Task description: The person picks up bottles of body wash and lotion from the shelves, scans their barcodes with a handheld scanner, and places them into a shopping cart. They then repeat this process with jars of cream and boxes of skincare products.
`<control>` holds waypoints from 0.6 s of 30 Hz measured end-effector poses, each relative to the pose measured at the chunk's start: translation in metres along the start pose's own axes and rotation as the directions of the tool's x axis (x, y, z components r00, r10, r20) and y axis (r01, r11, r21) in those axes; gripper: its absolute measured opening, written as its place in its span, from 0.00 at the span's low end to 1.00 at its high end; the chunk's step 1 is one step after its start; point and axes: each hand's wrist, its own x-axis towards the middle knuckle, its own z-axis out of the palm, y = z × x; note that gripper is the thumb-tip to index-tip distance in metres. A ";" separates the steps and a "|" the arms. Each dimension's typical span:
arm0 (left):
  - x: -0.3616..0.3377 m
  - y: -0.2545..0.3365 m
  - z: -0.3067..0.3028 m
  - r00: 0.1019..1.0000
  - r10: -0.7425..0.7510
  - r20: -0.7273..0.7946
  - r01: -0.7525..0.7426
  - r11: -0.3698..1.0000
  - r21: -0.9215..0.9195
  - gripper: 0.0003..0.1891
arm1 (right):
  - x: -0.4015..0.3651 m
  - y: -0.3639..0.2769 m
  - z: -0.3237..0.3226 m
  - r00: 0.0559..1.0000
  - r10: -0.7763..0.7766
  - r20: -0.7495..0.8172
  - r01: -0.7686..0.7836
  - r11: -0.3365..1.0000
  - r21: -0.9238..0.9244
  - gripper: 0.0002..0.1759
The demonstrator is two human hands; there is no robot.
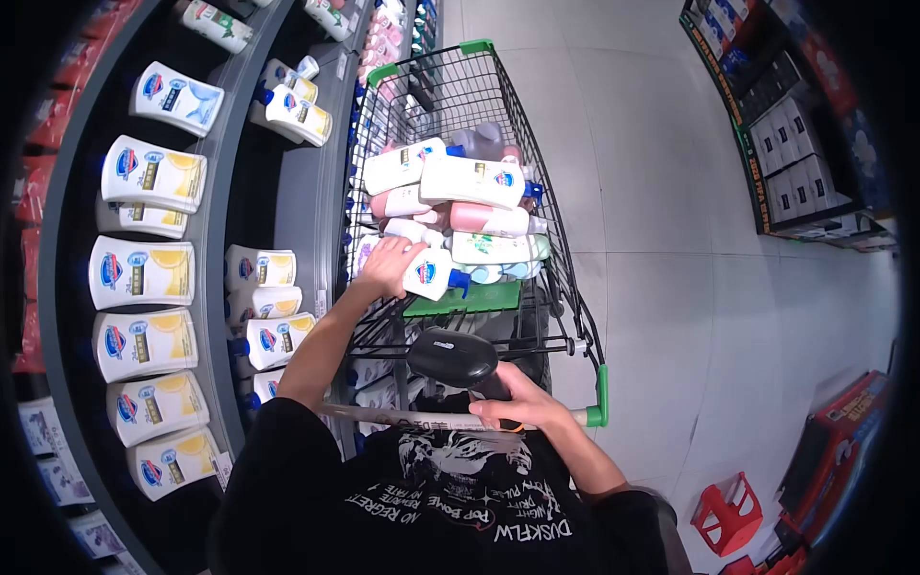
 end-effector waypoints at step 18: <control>-0.105 -0.001 -0.008 0.842 -0.537 0.052 0.482 0.706 -0.519 0.32 | 0.010 -0.002 0.016 0.977 0.167 -0.133 -0.167 0.986 0.016 0.23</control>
